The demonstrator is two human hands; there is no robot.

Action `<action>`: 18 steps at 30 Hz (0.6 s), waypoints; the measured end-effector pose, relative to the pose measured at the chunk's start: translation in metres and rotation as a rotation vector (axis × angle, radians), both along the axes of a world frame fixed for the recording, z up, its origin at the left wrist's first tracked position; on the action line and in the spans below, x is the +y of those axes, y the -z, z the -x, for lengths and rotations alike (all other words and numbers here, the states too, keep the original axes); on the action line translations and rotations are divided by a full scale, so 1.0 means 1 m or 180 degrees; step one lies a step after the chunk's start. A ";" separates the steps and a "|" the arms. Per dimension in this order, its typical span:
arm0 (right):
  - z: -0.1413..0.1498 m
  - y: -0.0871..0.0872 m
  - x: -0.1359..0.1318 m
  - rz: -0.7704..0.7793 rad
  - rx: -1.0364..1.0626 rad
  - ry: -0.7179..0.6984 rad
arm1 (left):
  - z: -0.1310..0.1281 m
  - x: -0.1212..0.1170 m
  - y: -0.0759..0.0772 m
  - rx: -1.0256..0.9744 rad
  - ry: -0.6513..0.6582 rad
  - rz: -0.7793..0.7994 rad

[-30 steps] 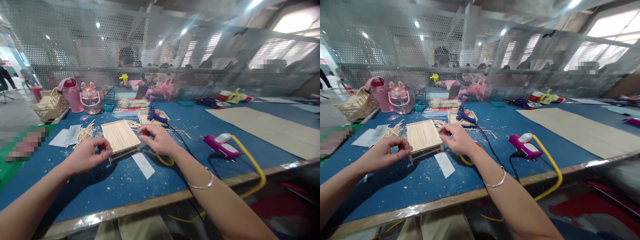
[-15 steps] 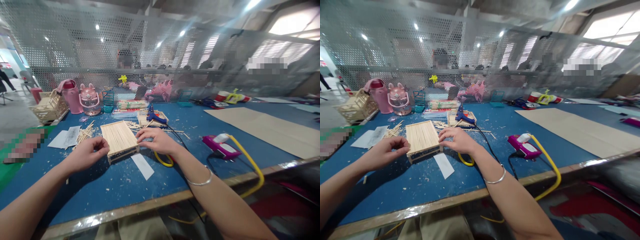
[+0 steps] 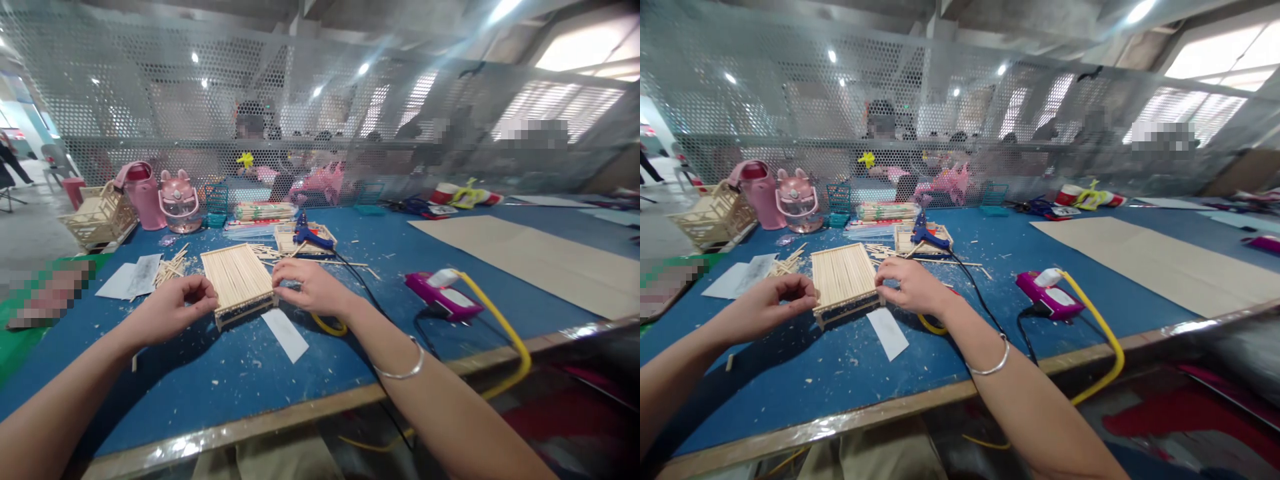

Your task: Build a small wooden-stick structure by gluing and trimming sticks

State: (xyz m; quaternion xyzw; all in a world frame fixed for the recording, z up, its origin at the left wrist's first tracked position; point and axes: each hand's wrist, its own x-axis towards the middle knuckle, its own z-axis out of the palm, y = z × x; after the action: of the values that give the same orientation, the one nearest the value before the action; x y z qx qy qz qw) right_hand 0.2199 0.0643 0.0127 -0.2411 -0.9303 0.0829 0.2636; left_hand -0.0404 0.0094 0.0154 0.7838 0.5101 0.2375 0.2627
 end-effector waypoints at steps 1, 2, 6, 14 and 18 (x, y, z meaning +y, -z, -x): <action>0.000 0.000 0.000 0.0010 0.0015 -0.0006 | 0.000 0.000 -0.001 -0.0002 0.0035 0.0041; 0.000 0.000 0.000 0.0024 0.0033 -0.0013 | 0.001 0.000 -0.001 -0.0009 0.0064 0.0088; 0.000 -0.001 0.000 0.0086 0.0079 -0.0031 | 0.000 -0.001 -0.001 -0.0100 0.0075 0.0197; -0.001 -0.003 -0.001 0.0101 0.0038 0.0002 | 0.001 0.001 0.001 0.0056 0.0064 0.0038; -0.001 -0.004 -0.002 0.0079 -0.0019 0.0030 | 0.000 0.000 0.002 0.0125 0.0067 -0.0028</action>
State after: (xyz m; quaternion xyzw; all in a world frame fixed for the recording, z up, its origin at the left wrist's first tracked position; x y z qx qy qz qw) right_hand 0.2212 0.0620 0.0171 -0.2490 -0.9289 0.0925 0.2581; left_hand -0.0406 0.0097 0.0139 0.7948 0.5059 0.2215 0.2516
